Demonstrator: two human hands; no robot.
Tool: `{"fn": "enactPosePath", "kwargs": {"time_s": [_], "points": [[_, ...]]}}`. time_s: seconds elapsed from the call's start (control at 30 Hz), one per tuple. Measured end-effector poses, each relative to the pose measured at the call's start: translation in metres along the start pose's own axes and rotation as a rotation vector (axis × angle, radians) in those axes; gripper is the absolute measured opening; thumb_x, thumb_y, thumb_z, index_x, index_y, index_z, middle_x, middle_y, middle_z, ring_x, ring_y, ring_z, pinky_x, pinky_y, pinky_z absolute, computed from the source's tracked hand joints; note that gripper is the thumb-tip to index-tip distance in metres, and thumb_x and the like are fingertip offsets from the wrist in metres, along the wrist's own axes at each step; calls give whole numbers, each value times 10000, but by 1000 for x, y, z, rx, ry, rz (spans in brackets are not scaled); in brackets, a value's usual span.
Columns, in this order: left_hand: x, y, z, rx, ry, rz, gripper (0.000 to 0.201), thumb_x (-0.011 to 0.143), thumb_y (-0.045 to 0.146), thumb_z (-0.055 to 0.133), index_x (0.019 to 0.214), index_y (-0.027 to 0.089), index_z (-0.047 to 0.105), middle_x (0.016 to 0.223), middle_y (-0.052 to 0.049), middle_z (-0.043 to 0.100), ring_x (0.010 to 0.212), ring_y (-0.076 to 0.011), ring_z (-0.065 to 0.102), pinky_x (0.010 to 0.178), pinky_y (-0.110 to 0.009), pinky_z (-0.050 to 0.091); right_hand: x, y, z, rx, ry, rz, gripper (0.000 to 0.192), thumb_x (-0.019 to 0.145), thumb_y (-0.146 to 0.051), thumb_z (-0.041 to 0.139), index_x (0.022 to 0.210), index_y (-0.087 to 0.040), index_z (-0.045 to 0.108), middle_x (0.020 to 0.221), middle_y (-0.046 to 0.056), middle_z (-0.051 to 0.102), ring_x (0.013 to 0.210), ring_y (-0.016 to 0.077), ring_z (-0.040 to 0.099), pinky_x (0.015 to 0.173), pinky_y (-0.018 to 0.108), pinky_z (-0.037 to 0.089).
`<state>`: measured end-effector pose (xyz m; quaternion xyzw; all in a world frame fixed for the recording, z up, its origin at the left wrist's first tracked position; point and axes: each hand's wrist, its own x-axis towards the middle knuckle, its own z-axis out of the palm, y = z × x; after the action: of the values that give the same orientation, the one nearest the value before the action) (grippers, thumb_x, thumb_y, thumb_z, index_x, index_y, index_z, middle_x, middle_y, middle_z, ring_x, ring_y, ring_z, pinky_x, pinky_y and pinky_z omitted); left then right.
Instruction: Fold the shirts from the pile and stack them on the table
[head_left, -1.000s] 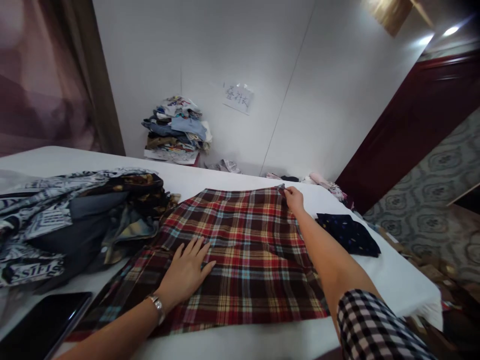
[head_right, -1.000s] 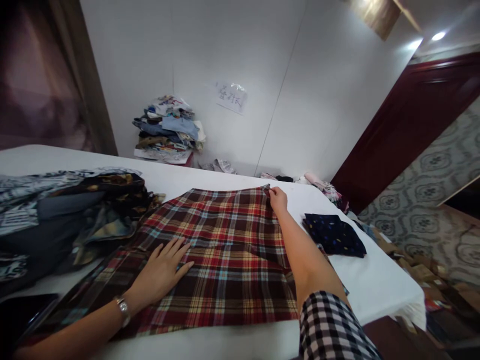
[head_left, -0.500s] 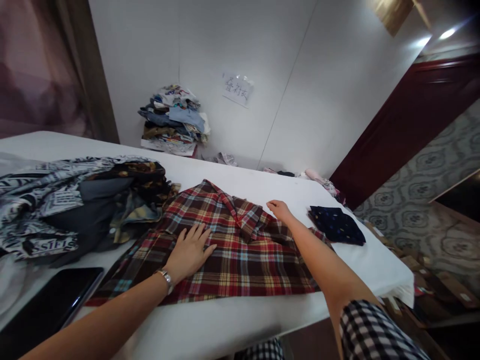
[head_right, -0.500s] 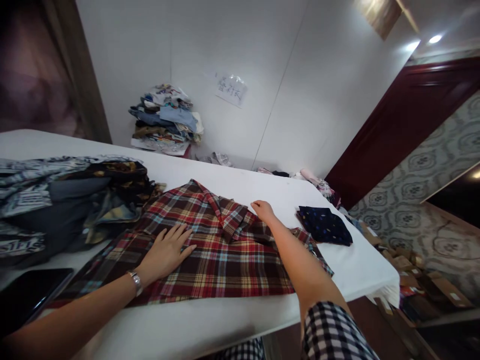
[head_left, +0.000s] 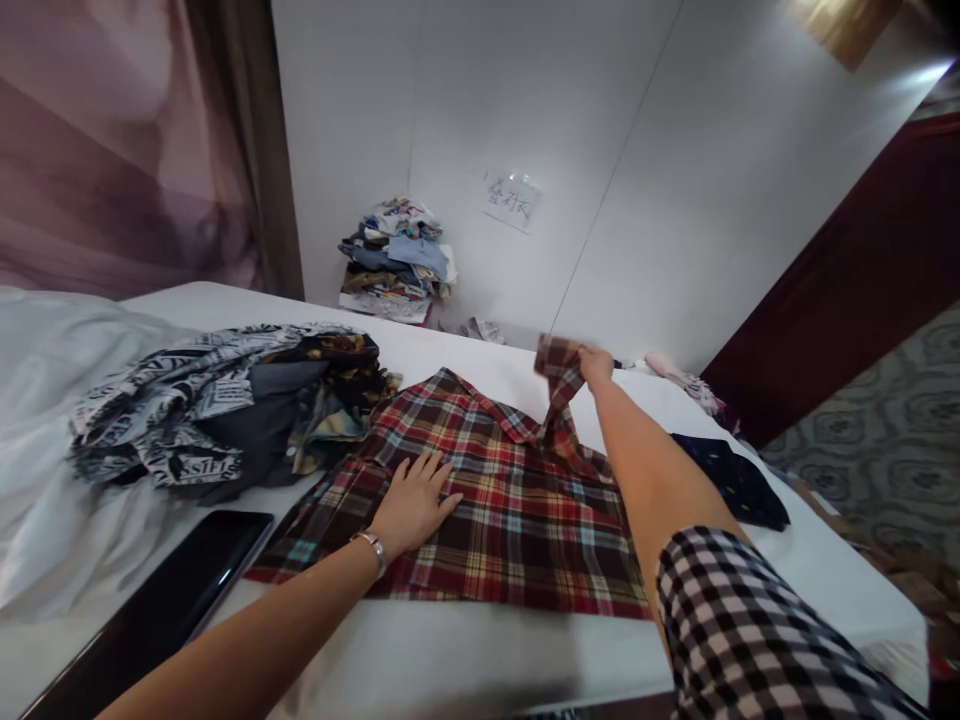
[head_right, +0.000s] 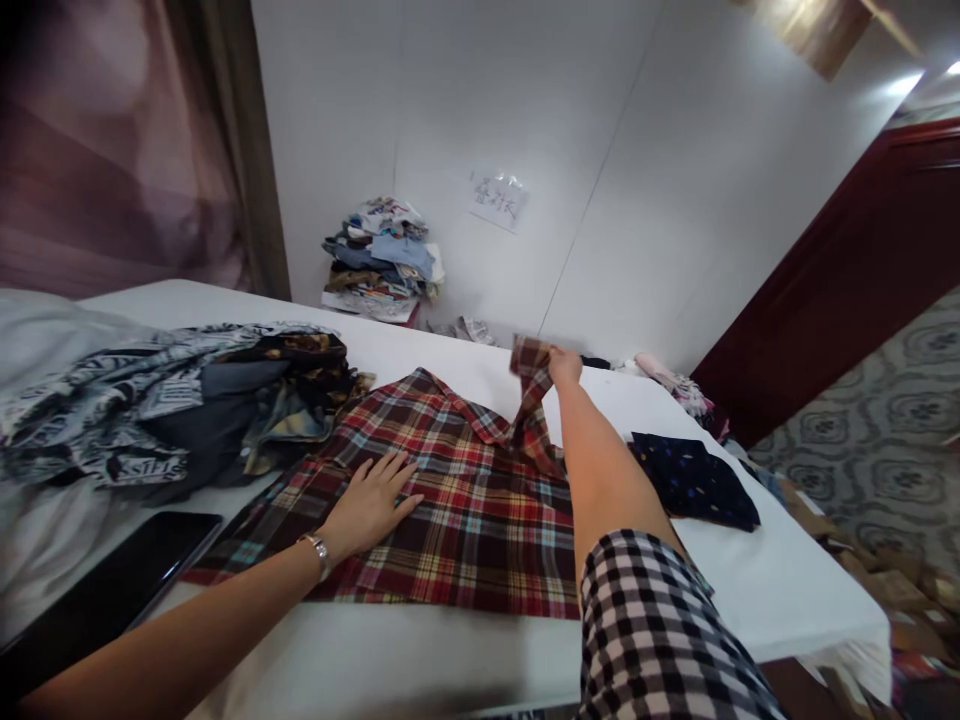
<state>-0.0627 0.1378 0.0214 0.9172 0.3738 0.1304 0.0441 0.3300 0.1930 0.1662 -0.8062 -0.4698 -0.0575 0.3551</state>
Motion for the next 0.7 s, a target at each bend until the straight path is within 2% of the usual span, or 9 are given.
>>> {"fn": "enactPosePath", "kwargs": {"time_s": [0.1, 0.2, 0.3, 0.37, 0.43, 0.5, 0.6, 0.7], "points": [[0, 1, 0, -14, -3, -11, 549, 923, 517, 409, 1361, 212, 536, 1489, -112, 462, 1403, -302, 361, 1145, -531, 248, 10, 9, -11, 217, 241, 124, 411, 891, -356, 401, 1049, -93, 675, 852, 84, 718, 857, 213, 654, 764, 313, 522], [-2, 1, -1, -50, -33, -23, 552, 921, 514, 413, 1366, 209, 531, 1501, -111, 446, 1421, -293, 331, 1161, -524, 214, 9, 13, -17, 376, 369, 205, 405, 894, -302, 367, 1129, -90, 621, 878, 55, 702, 810, 167, 650, 746, 288, 535], [2, -3, -5, -121, -92, -61, 584, 912, 565, 395, 1363, 220, 532, 1513, -104, 431, 1433, -291, 308, 1163, -526, 200, 13, 18, -37, 751, 481, 273, 295, 880, -282, 442, 1065, -138, 620, 837, 13, 685, 761, 138, 641, 733, 273, 543], [14, -8, -13, -191, -156, -93, 580, 911, 602, 349, 1293, 237, 589, 1450, -102, 512, 1374, -293, 405, 1120, -510, 292, 18, 22, -57, 1049, 528, 280, 190, 851, -270, 527, 976, -167, 626, 790, -15, 670, 720, 127, 632, 711, 266, 546], [38, -14, -22, -227, -193, -96, 555, 915, 597, 328, 1194, 232, 640, 1308, -104, 626, 1226, -280, 550, 1022, -459, 410, 21, 27, -78, 1198, 511, 241, 106, 827, -239, 577, 898, -177, 625, 751, -29, 658, 681, 121, 626, 690, 266, 550], [74, -19, -31, -161, -153, -67, 494, 906, 544, 392, 1168, 202, 635, 1231, -118, 658, 1128, -280, 600, 953, -435, 454, 22, 32, -94, 1249, 463, 180, 47, 820, -202, 588, 846, -179, 620, 742, -32, 657, 674, 115, 632, 693, 266, 557], [137, -21, -33, 51, -25, -12, 495, 861, 378, 516, 1305, 161, 527, 1430, -167, 502, 1292, -318, 469, 1031, -482, 384, 19, 38, -110, 1297, 380, 90, 18, 819, -185, 603, 808, -192, 616, 771, -37, 662, 728, 112, 652, 737, 273, 565], [194, -22, -24, 99, -2, 33, 601, 837, 248, 517, 1420, 160, 396, 1541, -152, 362, 1400, -283, 328, 1093, -457, 312, 15, 45, -120, 1276, 264, 45, 13, 827, -215, 624, 823, -203, 620, 826, -34, 668, 807, 123, 664, 803, 300, 560]]}}
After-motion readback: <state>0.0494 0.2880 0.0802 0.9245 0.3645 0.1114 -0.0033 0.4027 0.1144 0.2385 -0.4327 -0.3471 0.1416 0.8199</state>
